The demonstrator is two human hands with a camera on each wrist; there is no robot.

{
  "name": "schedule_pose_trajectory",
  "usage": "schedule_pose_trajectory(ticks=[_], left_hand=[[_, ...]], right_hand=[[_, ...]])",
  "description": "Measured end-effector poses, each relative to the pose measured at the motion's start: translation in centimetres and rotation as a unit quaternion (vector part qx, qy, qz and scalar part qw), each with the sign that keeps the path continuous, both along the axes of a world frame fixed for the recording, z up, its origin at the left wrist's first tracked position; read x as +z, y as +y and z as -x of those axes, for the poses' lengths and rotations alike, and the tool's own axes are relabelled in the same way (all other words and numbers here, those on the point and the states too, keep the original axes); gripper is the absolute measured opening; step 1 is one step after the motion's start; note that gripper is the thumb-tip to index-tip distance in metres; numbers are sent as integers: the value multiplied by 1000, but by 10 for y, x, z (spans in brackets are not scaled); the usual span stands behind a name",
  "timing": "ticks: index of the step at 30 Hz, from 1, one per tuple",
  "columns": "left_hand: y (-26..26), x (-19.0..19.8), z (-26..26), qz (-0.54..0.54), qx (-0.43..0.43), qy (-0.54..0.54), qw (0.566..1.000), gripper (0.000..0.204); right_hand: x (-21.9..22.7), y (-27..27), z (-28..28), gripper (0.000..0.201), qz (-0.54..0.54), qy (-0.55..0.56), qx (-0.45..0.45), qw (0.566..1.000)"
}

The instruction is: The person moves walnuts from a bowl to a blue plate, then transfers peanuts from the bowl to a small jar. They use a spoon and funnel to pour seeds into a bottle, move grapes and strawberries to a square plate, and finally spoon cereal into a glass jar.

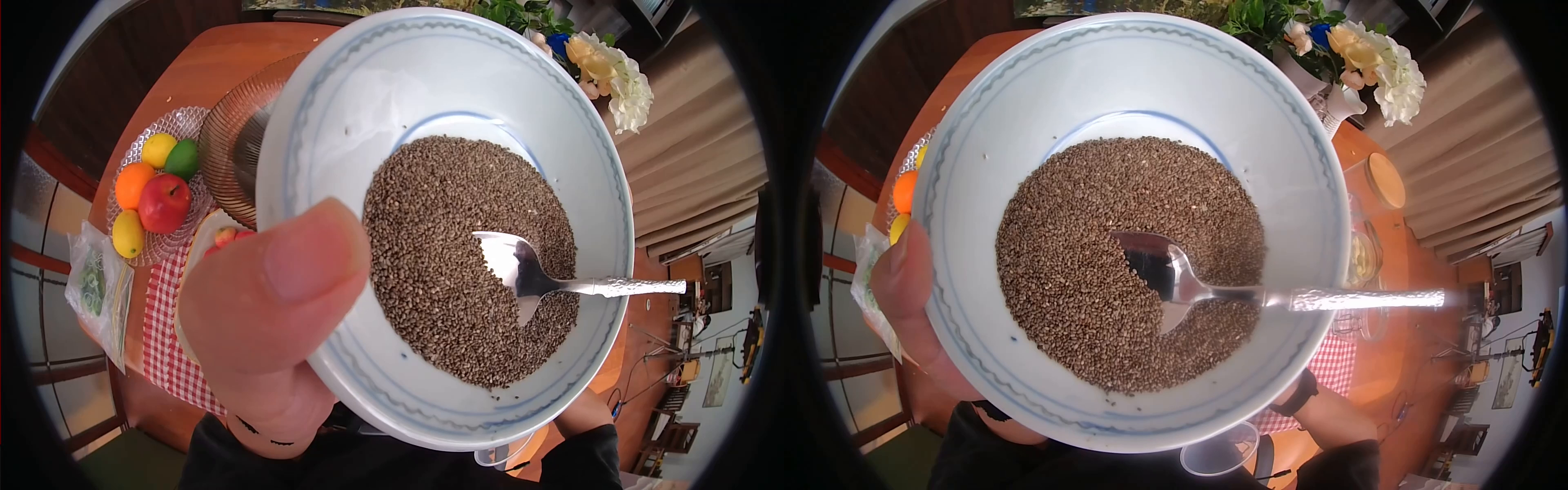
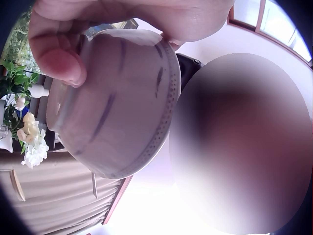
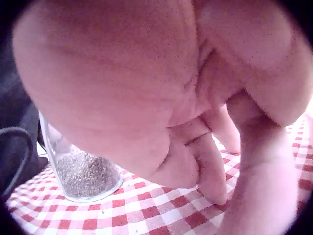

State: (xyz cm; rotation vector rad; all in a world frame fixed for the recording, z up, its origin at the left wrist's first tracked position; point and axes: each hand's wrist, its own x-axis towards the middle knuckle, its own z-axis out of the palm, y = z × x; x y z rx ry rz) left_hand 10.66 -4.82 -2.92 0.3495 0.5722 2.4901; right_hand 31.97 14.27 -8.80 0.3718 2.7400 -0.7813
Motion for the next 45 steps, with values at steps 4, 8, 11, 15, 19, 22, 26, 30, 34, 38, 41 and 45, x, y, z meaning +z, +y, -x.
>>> schedule_pose_trajectory(ticks=[4,8,11,15,19,22,26,30,34,38,41,45], left_hand=[[-1,-1,0,4,-3,1,1000,28],[0,-1,-1,7,-7,4,1000,28],[-1,0,-1,7,-8,6,1000,28],[-1,-1,-2,7,-12,4,1000,29],[-1,0,-2,6,-14,6,1000,29],[0,-1,-1,5,-12,5,1000,30],[2,-1,1,4,-12,4,1000,30],[4,0,0,1,-14,2,1000,31],[3,1,0,4,-16,3,1000,31],[2,1,-1,8,-20,2,1000,32],[2,0,-2,9,-23,3,1000,32],[2,-1,-3,10,-29,4,1000,33]], right_hand=[[1,3,1,6,-1,1,0,1000],[2,3,1,6,0,1,0,1000],[1,4,3,6,0,2,0,1000],[1,4,3,6,-1,-1,-2,1000],[1,4,2,7,2,1,-1,1000],[1,4,1,7,3,3,-3,1000],[2,6,1,8,4,6,-6,1000],[1,8,1,9,3,9,-8,1000],[1,8,0,9,6,12,-11,1000],[0,8,0,10,7,16,-13,1000],[0,8,-1,11,11,20,-17,1000],[1,9,0,12,18,35,-26,999]])
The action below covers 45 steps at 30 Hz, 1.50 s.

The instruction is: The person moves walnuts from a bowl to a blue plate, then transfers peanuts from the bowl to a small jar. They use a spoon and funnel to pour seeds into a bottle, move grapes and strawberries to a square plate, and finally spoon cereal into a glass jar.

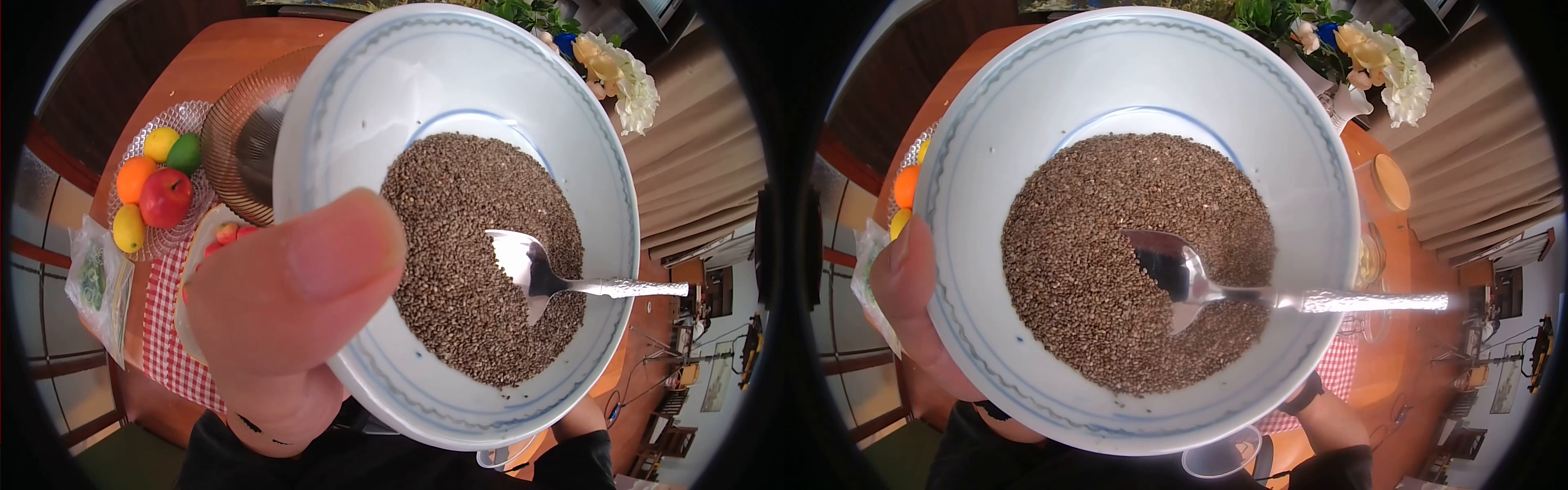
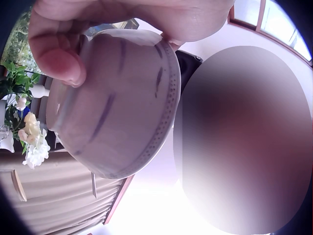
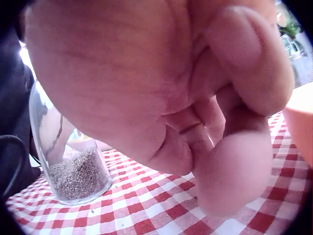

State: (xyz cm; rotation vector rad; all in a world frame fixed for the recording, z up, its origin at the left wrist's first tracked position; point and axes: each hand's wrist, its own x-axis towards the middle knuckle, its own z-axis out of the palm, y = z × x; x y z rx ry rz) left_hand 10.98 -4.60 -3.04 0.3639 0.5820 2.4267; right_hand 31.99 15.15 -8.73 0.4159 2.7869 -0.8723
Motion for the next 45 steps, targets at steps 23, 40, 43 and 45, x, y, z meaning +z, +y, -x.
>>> schedule_pose_trajectory(ticks=[23,40,43,45], left_hand=[[4,7,3,-33,33,-7,999,35],[7,1,10,-10,-20,36,999,38],[9,-3,13,6,-56,68,996,38],[10,-5,13,18,-79,91,993,38]], right_hand=[[109,-72,-22,6,154,353,2,923],[100,-67,-12,7,127,353,-165,912],[86,-37,-18,16,42,180,-86,979],[61,-25,-15,22,-49,158,37,986]])
